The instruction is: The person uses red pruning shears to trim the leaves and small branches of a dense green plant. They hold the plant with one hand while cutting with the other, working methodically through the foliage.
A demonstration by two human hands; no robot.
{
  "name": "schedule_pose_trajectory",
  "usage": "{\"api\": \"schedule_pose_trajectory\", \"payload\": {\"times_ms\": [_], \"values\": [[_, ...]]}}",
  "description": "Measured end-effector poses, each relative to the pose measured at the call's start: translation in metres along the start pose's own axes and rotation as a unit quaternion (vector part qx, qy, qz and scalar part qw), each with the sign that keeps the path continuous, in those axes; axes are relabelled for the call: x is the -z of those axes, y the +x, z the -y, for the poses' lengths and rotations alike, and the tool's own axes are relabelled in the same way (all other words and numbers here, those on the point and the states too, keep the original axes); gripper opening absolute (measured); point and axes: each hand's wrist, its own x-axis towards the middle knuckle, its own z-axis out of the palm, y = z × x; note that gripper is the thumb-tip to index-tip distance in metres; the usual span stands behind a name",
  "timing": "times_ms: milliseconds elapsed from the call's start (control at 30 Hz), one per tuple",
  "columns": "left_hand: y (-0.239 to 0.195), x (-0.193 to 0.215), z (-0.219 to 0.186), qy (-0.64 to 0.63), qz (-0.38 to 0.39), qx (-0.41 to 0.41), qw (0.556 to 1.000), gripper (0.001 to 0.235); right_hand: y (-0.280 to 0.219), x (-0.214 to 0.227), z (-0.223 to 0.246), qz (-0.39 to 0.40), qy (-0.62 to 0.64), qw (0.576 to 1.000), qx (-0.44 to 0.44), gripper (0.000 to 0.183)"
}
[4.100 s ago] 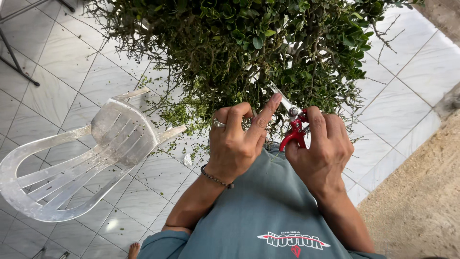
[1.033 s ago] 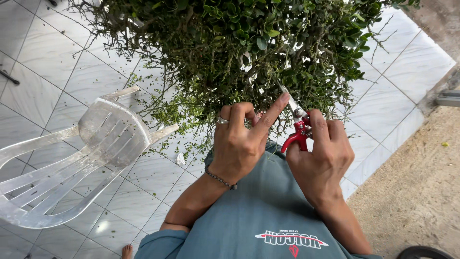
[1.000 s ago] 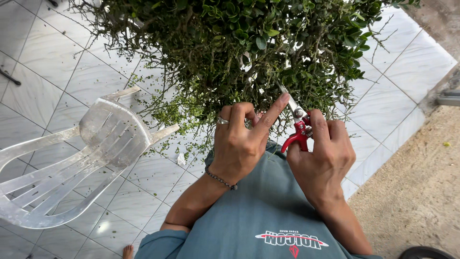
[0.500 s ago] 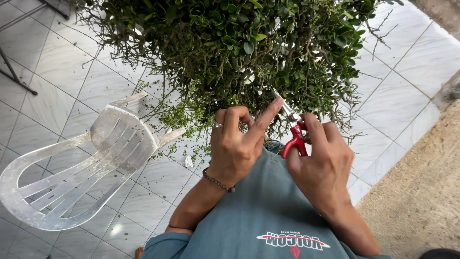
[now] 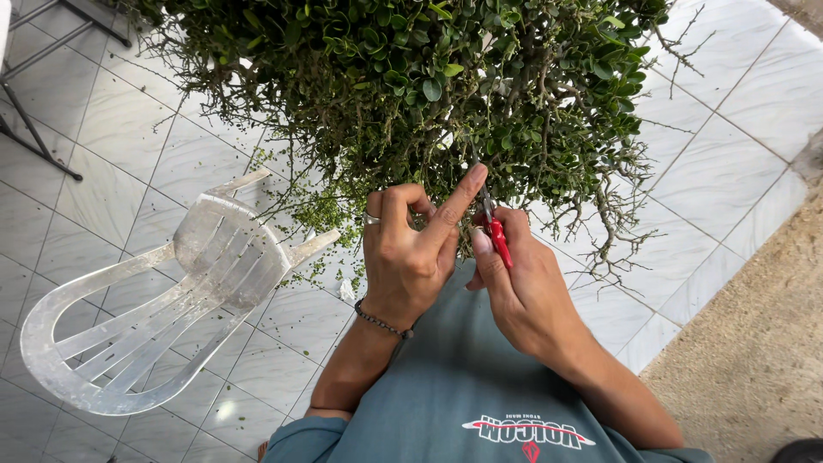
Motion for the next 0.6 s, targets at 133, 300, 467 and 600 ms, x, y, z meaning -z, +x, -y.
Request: {"api": "schedule_pose_trajectory", "payload": {"times_ms": [133, 300, 467, 600], "values": [[0.000, 0.000, -0.001, 0.007, 0.019, 0.028, 0.999, 0.055, 0.003, -0.002, 0.003, -0.006, 0.002, 1.000, -0.006, 0.039], [0.001, -0.003, 0.001, 0.015, 0.010, 0.022, 1.000, 0.052, 0.004, -0.005, -0.004, -0.025, -0.004, 1.000, 0.016, 0.032], [0.001, 0.003, -0.002, -0.013, 0.010, -0.013, 1.000, 0.057, -0.009, 0.003, -0.004, -0.013, 0.124, 0.991, -0.054, 0.022], [-0.003, -0.001, -0.007, -0.011, 0.040, -0.015, 0.999, 0.065, -0.009, 0.013, -0.027, 0.091, 0.466, 0.880, -0.019, 0.033]]}}
